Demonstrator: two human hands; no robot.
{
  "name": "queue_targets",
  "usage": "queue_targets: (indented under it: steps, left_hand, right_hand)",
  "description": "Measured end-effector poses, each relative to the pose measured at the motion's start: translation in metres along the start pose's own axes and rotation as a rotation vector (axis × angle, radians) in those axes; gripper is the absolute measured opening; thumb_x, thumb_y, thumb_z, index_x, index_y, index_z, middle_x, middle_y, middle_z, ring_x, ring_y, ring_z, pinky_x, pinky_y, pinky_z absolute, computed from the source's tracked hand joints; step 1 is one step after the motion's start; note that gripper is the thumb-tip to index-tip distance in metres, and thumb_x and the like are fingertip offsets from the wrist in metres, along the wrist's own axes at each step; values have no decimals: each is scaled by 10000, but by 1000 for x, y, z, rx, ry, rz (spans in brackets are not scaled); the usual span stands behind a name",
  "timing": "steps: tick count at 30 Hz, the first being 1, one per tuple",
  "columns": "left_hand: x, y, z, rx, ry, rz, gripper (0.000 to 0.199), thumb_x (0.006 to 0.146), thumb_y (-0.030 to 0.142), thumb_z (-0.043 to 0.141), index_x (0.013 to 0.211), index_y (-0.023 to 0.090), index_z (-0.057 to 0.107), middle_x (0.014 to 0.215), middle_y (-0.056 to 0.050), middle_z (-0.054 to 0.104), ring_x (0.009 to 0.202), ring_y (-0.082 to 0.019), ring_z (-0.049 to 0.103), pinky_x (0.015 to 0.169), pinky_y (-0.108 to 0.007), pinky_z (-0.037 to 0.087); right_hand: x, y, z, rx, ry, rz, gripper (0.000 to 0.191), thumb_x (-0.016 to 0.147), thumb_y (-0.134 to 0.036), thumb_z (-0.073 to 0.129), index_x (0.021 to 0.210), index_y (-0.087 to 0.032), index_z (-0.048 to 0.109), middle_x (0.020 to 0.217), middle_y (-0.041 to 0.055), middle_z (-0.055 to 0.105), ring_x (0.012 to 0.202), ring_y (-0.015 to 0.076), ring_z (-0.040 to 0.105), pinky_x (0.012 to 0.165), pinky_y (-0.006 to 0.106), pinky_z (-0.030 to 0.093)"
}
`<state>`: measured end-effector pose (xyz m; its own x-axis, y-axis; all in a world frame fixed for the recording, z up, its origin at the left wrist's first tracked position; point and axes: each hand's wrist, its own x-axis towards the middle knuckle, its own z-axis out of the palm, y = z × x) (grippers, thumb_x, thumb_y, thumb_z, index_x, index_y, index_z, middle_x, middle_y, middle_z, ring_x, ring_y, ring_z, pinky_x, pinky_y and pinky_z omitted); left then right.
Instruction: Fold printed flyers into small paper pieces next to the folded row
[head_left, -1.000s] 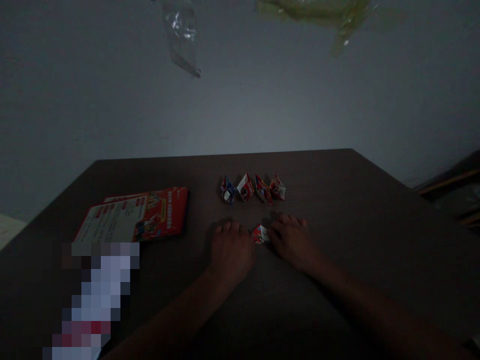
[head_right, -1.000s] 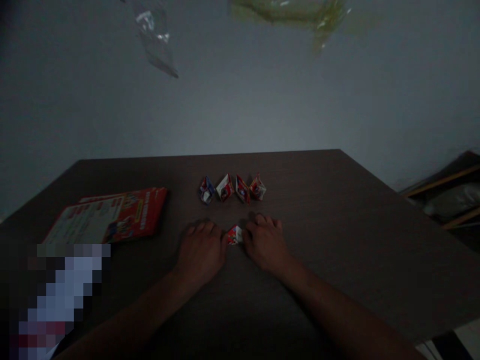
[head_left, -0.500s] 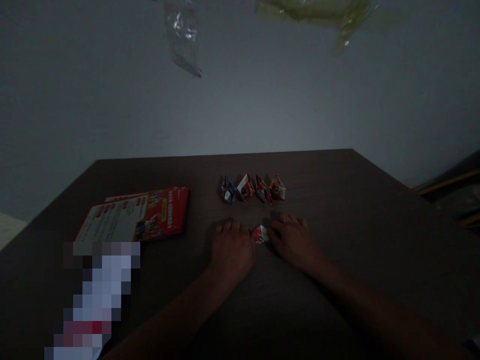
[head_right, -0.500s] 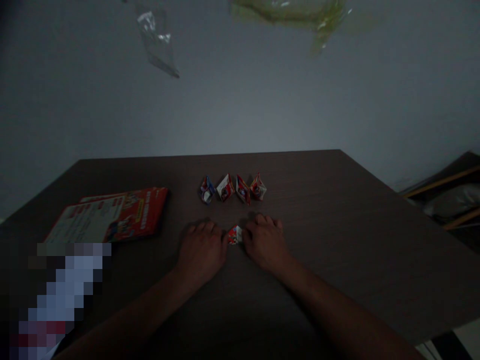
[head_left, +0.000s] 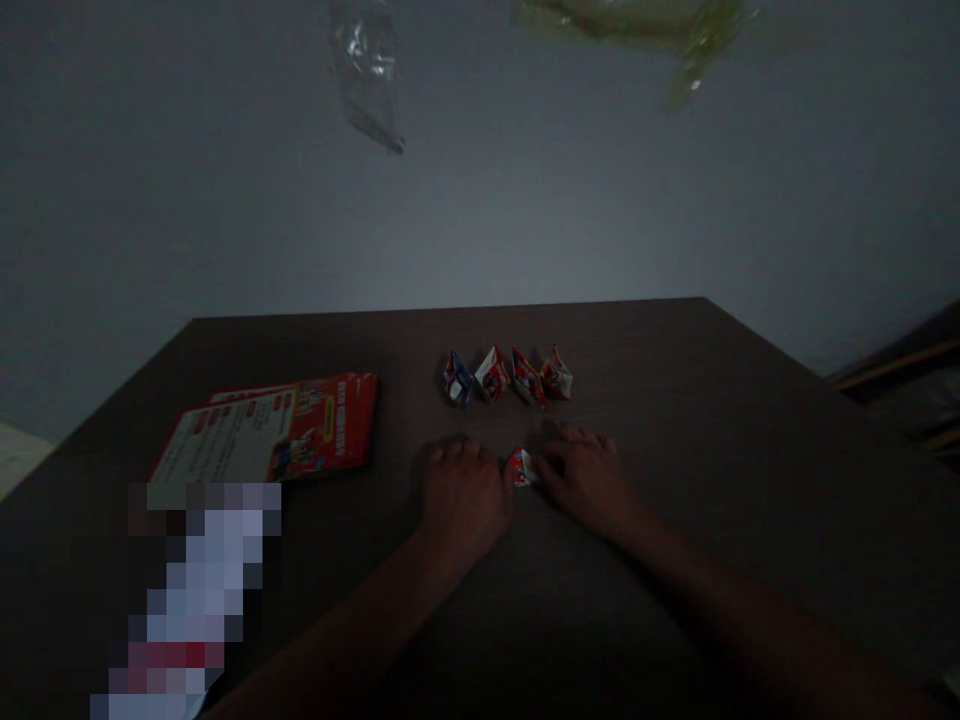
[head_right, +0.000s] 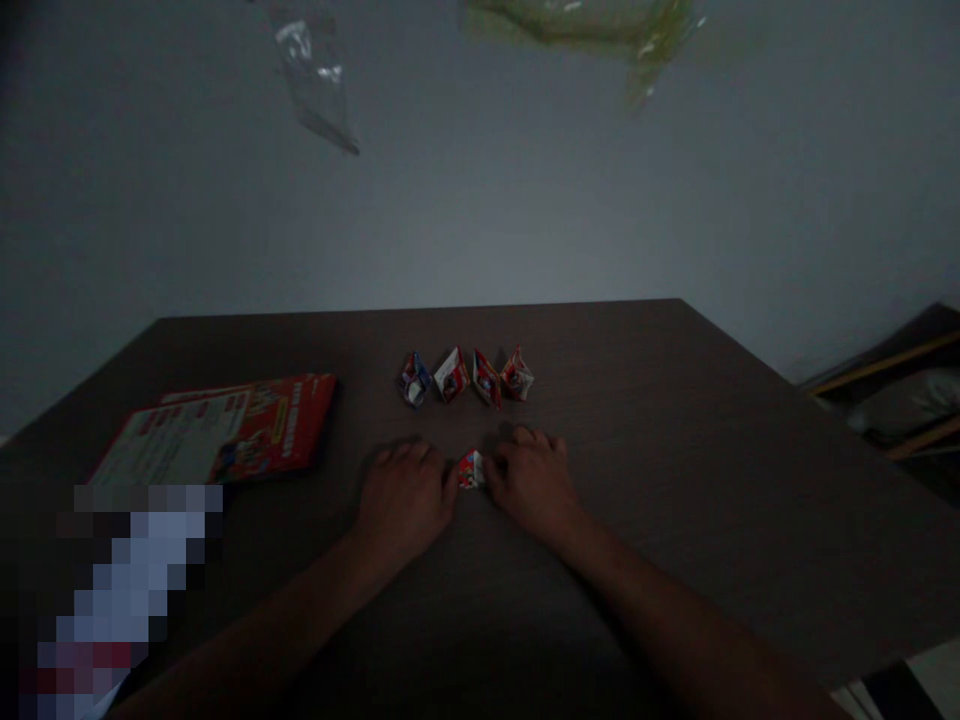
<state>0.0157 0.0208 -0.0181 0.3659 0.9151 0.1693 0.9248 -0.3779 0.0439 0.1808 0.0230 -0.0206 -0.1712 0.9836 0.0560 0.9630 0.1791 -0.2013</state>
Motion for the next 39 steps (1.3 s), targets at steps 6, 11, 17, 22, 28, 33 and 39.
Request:
queue_targets:
  steps: [6, 11, 17, 22, 28, 33, 39]
  left_hand:
    - [0, -1, 2, -33, 2, -14, 372, 903, 361, 363, 814, 137, 647, 882, -122, 639, 868, -272, 570, 757, -425, 398]
    - [0, -2, 4, -33, 18, -11, 346, 896, 370, 383, 818, 138, 627, 857, -113, 627, 854, -274, 569, 751, -425, 394]
    - [2, -3, 3, -82, 34, 50, 204, 889, 290, 419, 954, 180, 579, 892, -72, 608, 868, -250, 549, 769, -400, 372]
    - [2, -6, 2, -144, -4, 159, 305, 871, 195, 441, 1153, 267, 533, 969, -49, 576, 930, -235, 524, 776, -373, 366]
    - [2, -7, 4, -149, -47, 185, 349, 852, 176, 464, 1173, 292, 537, 968, -49, 547, 924, -229, 509, 775, -367, 363]
    - [1, -6, 2, -144, -58, 175, 354, 848, 173, 467, 1175, 292, 534, 981, -52, 532, 935, -230, 495, 781, -368, 360]
    - [-1, -5, -1, -135, -70, 162, 349, 856, 189, 456, 1183, 288, 528, 975, -56, 520, 929, -232, 482, 779, -370, 358]
  right_hand:
    - [-1, 0, 0, -12, 21, -12, 283, 876, -355, 453, 768, -192, 657, 893, 85, 607, 873, 247, 540, 720, 366, 309]
    - [0, 0, 0, -10, 19, -4, 306, 880, -368, 448, 744, -194, 660, 888, 88, 613, 862, 239, 537, 720, 362, 307]
    - [0, -1, -1, -25, 6, -9, 308, 886, -369, 443, 750, -193, 656, 894, 89, 611, 865, 235, 534, 738, 368, 304]
    - [0, -1, 0, -18, 18, -17, 281, 877, -351, 457, 773, -193, 664, 889, 87, 609, 875, 235, 532, 737, 358, 303]
    - [1, -1, -1, -17, 18, -12, 273, 871, -339, 463, 756, -191, 662, 873, 79, 610, 870, 232, 538, 724, 348, 299]
    - [0, -2, -1, -28, 25, -2, 292, 876, -348, 450, 753, -190, 662, 875, 79, 608, 871, 235, 543, 717, 349, 298]
    - [0, -2, -1, -1, 39, -12, 288, 876, -343, 456, 741, -183, 654, 867, 80, 604, 865, 229, 543, 744, 355, 304]
